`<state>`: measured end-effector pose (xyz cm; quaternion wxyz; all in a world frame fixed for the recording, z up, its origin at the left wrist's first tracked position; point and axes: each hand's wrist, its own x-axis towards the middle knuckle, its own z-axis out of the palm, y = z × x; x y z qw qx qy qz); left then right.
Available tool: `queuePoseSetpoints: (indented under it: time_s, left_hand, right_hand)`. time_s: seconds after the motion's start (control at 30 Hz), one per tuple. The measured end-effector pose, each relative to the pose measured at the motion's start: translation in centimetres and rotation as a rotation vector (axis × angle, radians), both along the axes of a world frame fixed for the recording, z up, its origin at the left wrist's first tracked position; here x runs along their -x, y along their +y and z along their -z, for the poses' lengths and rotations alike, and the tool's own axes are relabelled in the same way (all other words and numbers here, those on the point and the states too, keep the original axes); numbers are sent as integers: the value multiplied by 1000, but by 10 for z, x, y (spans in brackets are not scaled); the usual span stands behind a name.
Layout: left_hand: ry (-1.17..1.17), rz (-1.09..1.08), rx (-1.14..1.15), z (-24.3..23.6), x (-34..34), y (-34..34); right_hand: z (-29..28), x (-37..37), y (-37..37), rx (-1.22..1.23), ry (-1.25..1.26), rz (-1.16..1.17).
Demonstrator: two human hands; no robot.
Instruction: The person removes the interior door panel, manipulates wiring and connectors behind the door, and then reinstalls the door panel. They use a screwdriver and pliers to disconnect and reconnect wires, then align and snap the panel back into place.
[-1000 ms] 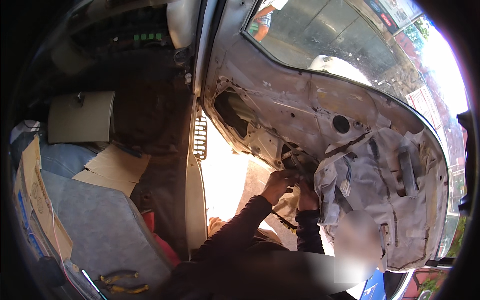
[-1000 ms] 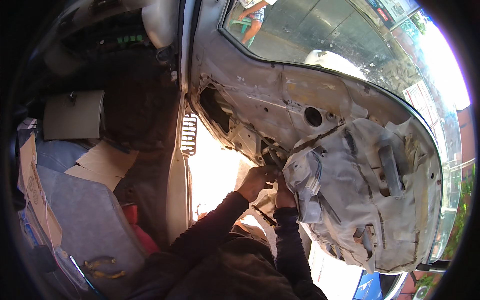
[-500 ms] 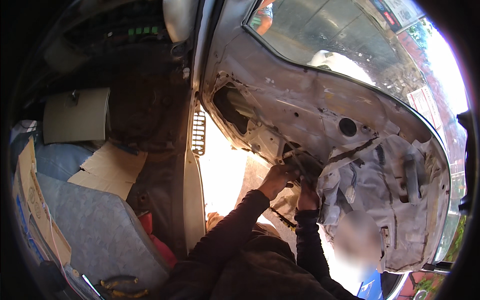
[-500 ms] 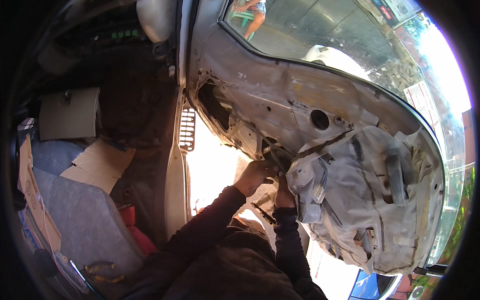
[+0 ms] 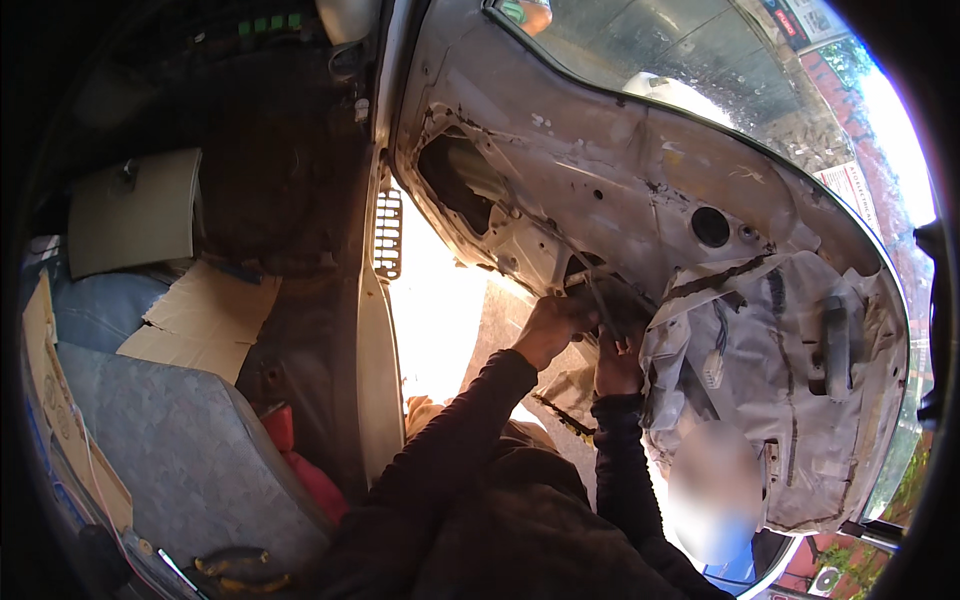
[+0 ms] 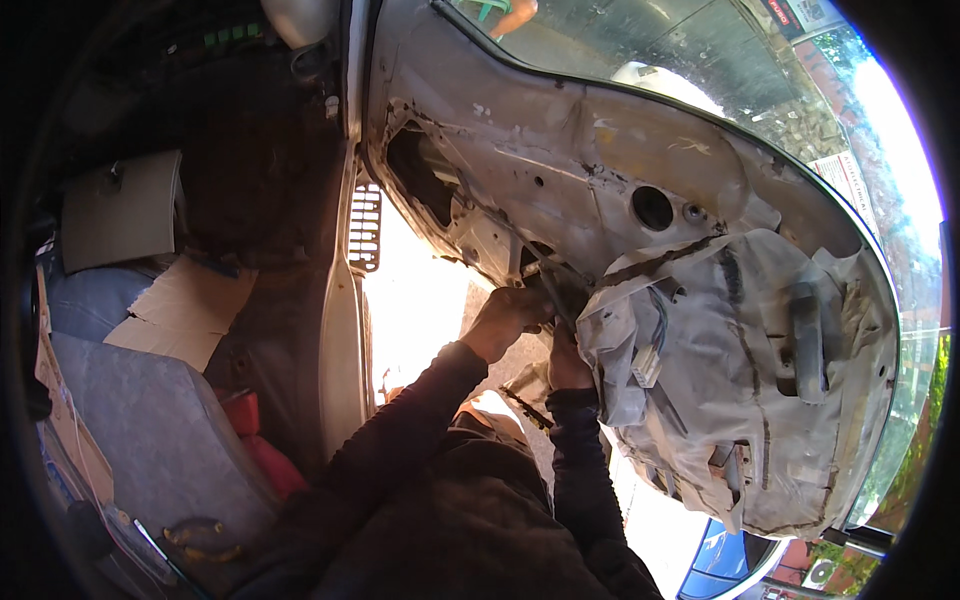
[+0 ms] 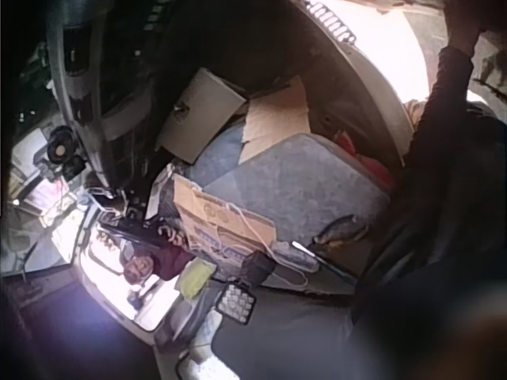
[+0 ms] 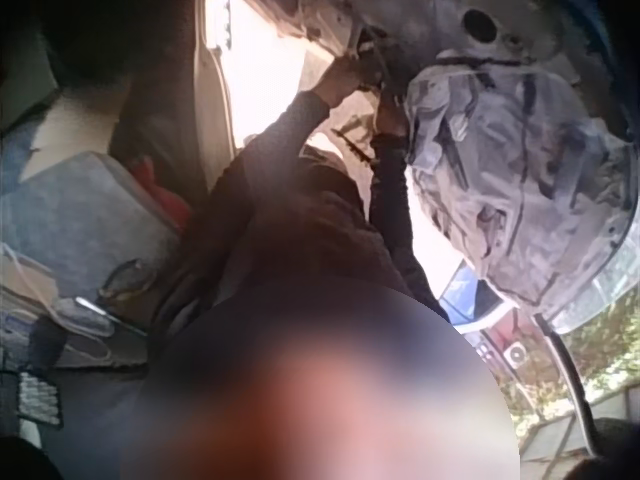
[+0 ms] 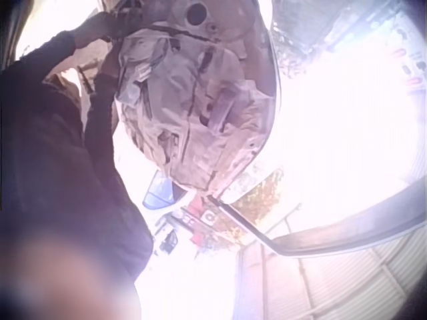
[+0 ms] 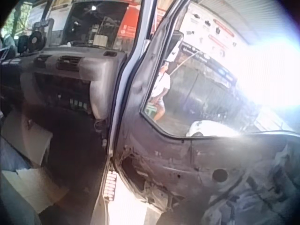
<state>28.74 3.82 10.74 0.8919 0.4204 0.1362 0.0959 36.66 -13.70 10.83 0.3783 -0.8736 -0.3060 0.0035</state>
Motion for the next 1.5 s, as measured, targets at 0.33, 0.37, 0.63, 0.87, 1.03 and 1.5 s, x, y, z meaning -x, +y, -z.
queuePoseSetpoints:
  time_s: [0.33, 0.37, 0.63, 0.87, 1.03, 1.5]
  left_hand:
    - [-24, -41, 46, -2, 1, -5]
    - [-29, -44, 52, -1, 0, -5]
    - [-2, -17, 129, -1, -2, -2]
    - [-27, -49, 100, -16, 7, 22]
    - [67, -128, -33, -21, 1, 18]
    - [224, -476, -718, -38, -4, -3]
  right_hand:
    - [17, -4, -6, 95, -155, 14]
    - [13, -2, -5, 195, -285, -15]
    - [-31, 10, 25, 85, 171, 110]
    - [-11, 10, 28, -152, 238, 130]
    - [14, -4, 6, 502, -355, 78]
    - [27, -28, 32, -1, 56, 89]
